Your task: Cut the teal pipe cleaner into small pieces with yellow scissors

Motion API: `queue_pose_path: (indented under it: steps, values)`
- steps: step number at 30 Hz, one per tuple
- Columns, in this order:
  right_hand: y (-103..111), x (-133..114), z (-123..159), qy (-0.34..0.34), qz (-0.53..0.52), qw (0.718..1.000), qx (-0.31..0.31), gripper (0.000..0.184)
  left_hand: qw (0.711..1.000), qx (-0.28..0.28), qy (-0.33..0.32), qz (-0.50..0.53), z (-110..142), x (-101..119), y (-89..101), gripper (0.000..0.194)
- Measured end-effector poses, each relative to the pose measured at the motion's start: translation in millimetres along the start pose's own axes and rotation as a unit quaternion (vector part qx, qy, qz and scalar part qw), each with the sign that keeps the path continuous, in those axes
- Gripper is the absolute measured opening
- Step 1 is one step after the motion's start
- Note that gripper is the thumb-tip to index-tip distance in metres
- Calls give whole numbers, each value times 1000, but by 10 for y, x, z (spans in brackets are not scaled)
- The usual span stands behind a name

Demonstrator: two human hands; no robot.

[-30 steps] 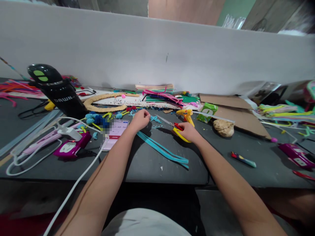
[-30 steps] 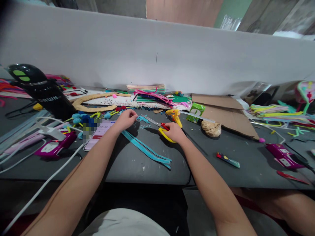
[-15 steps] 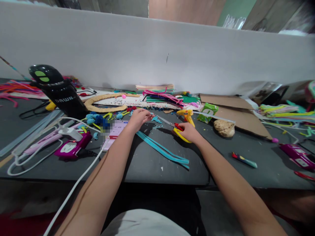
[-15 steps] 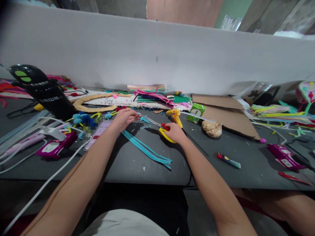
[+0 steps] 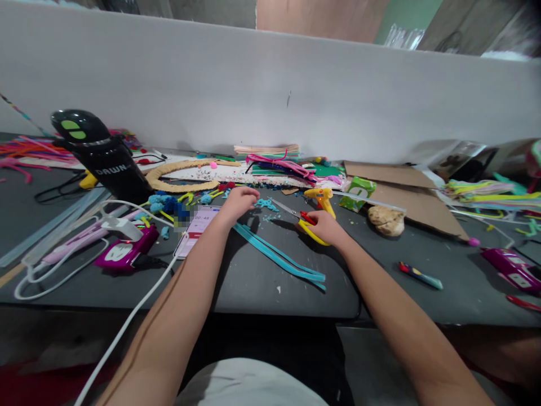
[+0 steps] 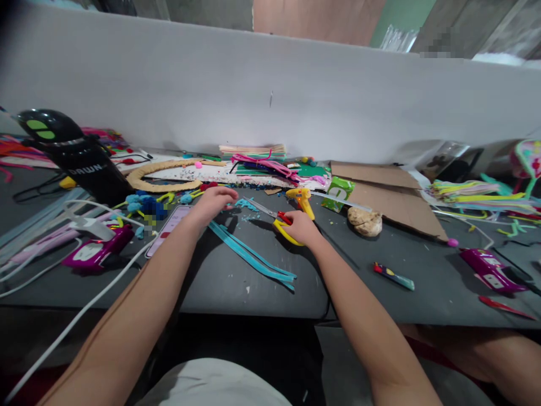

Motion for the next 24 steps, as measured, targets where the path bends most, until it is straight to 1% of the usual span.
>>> queue_pose_path:
  steps: [1,2,3,4,6,10,12,19,22,24]
  values:
    - [3,-9,0,3,0,1000,0,32,996,2,-17,-90,5,14,35,21]
    - [4,-15,1,5,0,1000,0,33,985,-11,-33,-169,18,26,49,19]
    - [4,-17,1,5,-1,1000,-2,33,973,-45,-42,-223,43,21,30,19]
    - [3,-15,2,3,-2,1000,-3,32,963,-78,-46,-252,77,10,20,19]
    - [0,-11,3,1,-2,1000,-6,32,949,-118,-53,-287,142,6,52,20]
    - [-2,-14,10,5,-2,1000,-8,31,925,-188,-67,-324,246,-20,43,12]
    - [-2,-12,14,5,-4,1000,-8,31,917,-208,-62,-336,262,-61,16,11]
    - [1,-33,15,4,0,1000,-10,30,900,-220,-33,-374,246,-173,-10,12]
    - [-1,-20,8,2,5,1000,-9,29,894,-238,-40,-378,269,-160,-36,15]
    - [-7,-11,5,4,3,1000,-8,28,898,-233,-46,-369,269,-130,-34,19]
Point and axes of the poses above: each hand's wrist, its own z-axis away from the middle knuckle, its own y-axis out of the back of the hand, x = y × z, the point moved 10 cm from there along -z, towards the middle knuckle, and after that the axes turned 5 degrees about x, right-handed, at the moved point
